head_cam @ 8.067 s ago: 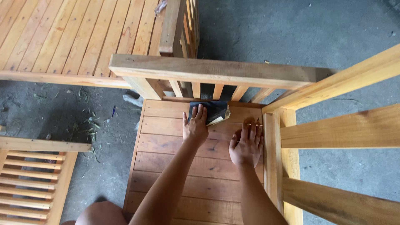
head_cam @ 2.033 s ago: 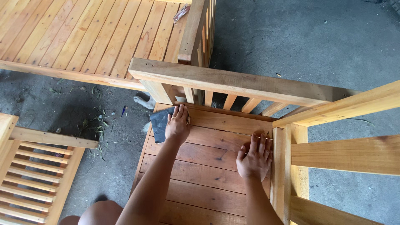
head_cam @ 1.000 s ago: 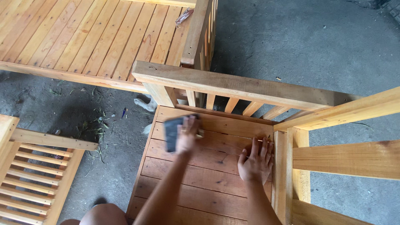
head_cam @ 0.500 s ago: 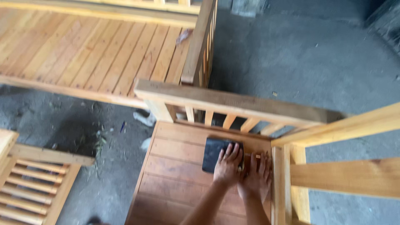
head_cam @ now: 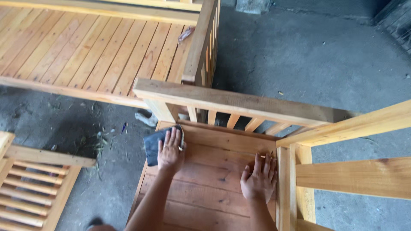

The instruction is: The person sands the wooden seat of a chair using a sanding block, rubbing it back and forth across the slats while steadying the seat with the other hand. They work over different areas of the seat throughout the clip, occasionally repositioning the block in their hand.

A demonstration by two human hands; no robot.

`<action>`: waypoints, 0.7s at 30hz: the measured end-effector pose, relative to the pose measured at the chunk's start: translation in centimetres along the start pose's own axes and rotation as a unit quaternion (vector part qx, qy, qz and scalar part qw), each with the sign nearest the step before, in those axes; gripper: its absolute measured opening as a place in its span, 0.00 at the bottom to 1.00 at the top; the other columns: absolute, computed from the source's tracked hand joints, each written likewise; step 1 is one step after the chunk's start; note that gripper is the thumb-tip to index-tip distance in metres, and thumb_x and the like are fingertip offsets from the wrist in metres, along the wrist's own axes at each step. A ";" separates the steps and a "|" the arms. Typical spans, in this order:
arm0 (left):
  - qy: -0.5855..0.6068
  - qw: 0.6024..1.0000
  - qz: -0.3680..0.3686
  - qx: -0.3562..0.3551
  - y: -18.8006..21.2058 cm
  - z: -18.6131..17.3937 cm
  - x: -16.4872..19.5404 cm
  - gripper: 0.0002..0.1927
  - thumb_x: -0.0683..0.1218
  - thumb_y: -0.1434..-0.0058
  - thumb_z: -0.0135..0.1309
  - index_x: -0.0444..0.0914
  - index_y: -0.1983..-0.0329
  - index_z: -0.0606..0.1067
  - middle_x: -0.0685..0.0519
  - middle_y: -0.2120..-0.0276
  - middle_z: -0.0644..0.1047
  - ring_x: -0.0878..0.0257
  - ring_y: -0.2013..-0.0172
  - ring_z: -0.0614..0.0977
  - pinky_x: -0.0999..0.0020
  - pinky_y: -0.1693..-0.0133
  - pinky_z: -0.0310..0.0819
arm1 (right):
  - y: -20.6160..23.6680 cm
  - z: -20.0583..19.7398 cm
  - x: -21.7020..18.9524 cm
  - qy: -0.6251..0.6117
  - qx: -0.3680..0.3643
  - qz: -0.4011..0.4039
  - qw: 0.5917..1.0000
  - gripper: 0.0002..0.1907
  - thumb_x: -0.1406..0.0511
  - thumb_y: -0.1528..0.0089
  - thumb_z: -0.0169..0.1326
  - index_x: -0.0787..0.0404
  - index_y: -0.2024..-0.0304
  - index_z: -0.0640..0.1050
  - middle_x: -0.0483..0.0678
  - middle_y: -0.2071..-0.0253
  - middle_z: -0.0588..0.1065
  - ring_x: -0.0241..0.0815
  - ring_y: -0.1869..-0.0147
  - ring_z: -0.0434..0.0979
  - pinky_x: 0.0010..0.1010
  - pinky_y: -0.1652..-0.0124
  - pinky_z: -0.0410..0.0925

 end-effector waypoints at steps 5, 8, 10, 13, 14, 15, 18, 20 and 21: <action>0.022 0.999 -0.015 0.040 0.5 1.4 2.0 0.37 0.60 0.31 0.34 0.47 0.21 0.43 0.57 0.22 0.43 0.59 0.24 0.44 0.47 0.29 0.34 | -0.3 -0.6 -0.3 0.002 -0.016 0.006 1.000 0.35 0.49 0.37 0.43 0.45 0.27 0.58 0.48 0.21 0.48 0.51 0.17 0.41 0.48 0.28 0.44; -0.001 0.995 0.097 0.003 1.6 3.5 8.8 0.36 0.60 0.32 0.35 0.45 0.22 0.48 0.54 0.21 0.46 0.55 0.24 0.46 0.46 0.31 0.36 | -0.3 -0.4 -0.2 0.015 -0.043 0.020 0.999 0.37 0.49 0.38 0.43 0.44 0.26 0.57 0.47 0.21 0.47 0.51 0.18 0.40 0.47 0.27 0.44; 0.041 0.984 0.163 -0.053 2.9 4.4 14.1 0.34 0.60 0.29 0.34 0.47 0.22 0.50 0.55 0.22 0.47 0.56 0.24 0.46 0.46 0.29 0.35 | -0.4 -0.2 -0.2 0.014 -0.038 0.012 0.999 0.36 0.49 0.37 0.43 0.45 0.26 0.57 0.48 0.21 0.46 0.51 0.18 0.40 0.47 0.28 0.43; 0.094 0.969 0.221 -0.050 5.1 4.3 19.0 0.34 0.61 0.28 0.35 0.46 0.21 0.51 0.55 0.21 0.48 0.56 0.23 0.46 0.46 0.27 0.35 | -0.5 0.2 0.0 -0.009 -0.071 0.034 0.997 0.38 0.47 0.39 0.43 0.42 0.27 0.55 0.46 0.21 0.45 0.48 0.18 0.39 0.45 0.27 0.42; 0.108 0.965 0.234 -0.042 5.2 4.0 19.6 0.34 0.61 0.27 0.35 0.45 0.21 0.51 0.56 0.21 0.48 0.56 0.23 0.46 0.45 0.27 0.35 | -0.6 0.2 0.0 -0.007 -0.076 0.038 0.996 0.37 0.47 0.38 0.43 0.41 0.27 0.55 0.45 0.21 0.44 0.48 0.18 0.38 0.46 0.27 0.42; 0.081 0.966 0.236 -0.074 5.2 3.8 19.4 0.35 0.62 0.28 0.35 0.46 0.21 0.49 0.56 0.21 0.46 0.57 0.23 0.45 0.47 0.27 0.34 | -0.6 0.3 0.1 -0.004 -0.081 0.042 0.996 0.36 0.47 0.37 0.42 0.40 0.26 0.55 0.45 0.21 0.44 0.48 0.17 0.38 0.46 0.27 0.42; -0.001 0.968 0.205 -0.146 3.3 2.6 15.6 0.45 0.65 0.36 0.41 0.46 0.22 0.41 0.56 0.23 0.38 0.59 0.25 0.40 0.50 0.29 0.31 | -0.5 0.2 0.0 0.016 -0.065 0.025 0.997 0.36 0.47 0.36 0.41 0.41 0.26 0.55 0.47 0.21 0.44 0.50 0.18 0.38 0.46 0.27 0.42; -0.033 0.982 0.162 -0.087 1.5 1.1 10.3 0.45 0.63 0.37 0.40 0.46 0.21 0.40 0.56 0.23 0.37 0.60 0.25 0.40 0.51 0.30 0.32 | -0.4 0.2 -0.1 0.026 -0.054 0.015 0.998 0.36 0.48 0.36 0.40 0.42 0.26 0.55 0.47 0.21 0.44 0.51 0.18 0.38 0.47 0.28 0.42; -0.033 0.988 0.145 -0.026 0.8 0.4 7.9 0.37 0.58 0.30 0.33 0.48 0.20 0.42 0.58 0.22 0.39 0.61 0.25 0.41 0.50 0.30 0.34 | -0.3 0.3 -0.1 0.029 -0.057 0.014 0.998 0.35 0.48 0.36 0.40 0.42 0.26 0.55 0.47 0.20 0.44 0.51 0.18 0.39 0.48 0.28 0.43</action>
Point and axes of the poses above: each hand's wrist, its own y-axis away from the middle knuckle, its own z-axis out of the palm, x = y × z, the point moved 2 cm from there along -y, towards the middle knuckle
